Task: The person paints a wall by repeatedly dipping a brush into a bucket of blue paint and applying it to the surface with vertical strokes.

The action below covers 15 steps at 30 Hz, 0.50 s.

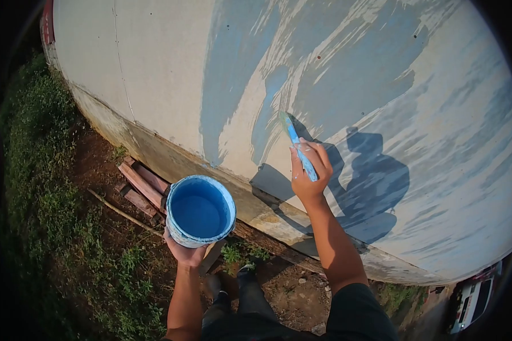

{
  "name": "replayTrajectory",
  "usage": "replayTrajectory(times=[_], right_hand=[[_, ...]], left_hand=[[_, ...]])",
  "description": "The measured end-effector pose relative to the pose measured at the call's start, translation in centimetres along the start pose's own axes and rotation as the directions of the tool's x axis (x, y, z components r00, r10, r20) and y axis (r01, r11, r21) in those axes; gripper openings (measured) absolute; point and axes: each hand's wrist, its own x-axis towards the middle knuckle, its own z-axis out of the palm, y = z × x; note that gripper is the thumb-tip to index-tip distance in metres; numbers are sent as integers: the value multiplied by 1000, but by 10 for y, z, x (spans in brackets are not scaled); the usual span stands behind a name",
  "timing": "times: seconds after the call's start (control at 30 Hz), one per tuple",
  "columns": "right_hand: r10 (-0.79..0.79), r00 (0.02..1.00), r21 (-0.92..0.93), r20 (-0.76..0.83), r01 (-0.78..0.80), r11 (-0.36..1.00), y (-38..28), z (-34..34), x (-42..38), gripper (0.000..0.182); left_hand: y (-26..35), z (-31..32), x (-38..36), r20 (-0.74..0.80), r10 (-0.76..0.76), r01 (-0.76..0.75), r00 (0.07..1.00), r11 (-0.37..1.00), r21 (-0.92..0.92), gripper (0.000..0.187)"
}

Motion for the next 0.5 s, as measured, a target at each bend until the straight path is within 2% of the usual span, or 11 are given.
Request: replayTrajectory(times=[0.03,0.07,0.13,0.17,0.2,0.23,0.27,0.3,0.33,0.43,0.5], right_hand=[[-78,993,-75,-87,71,995,-7,-3,1,20],[-60,992,-99,-115,49,994,-10,0,-8,20],[-23,999,69,48,20,997,-4,12,-31,20],[28,986,49,162,-36,998,3,23,-49,22],[78,957,29,281,-90,996,11,31,-72,23],[77,958,21,276,-87,996,21,34,-92,23],[36,918,-65,395,-11,998,34,40,-108,25],[1,859,-138,513,82,987,44,41,-109,27],[-15,856,-132,517,98,986,47,38,-97,27],[-65,964,-131,257,101,986,27,12,-55,29],[-127,987,-227,99,147,963,10,-11,-35,25]], left_hand=[[-1,4,1,-79,-2,1,997,1000,-20,86],[2,2,3,-72,-31,32,997,999,8,86],[-1,-2,9,85,-94,112,992,964,-243,86],[-10,14,9,-57,-34,28,998,993,-115,88],[-11,9,11,-49,-53,48,997,993,-109,88],[-12,-3,12,-60,-37,34,998,998,-49,88],[-14,-8,16,-66,-9,9,998,1000,5,89],[-16,3,16,-38,-34,33,999,999,-16,90],[-18,10,16,-30,-24,23,999,999,-28,90],[-18,14,8,-81,-91,89,993,996,-26,89],[-16,0,12,-51,-87,86,995,996,-18,87]])
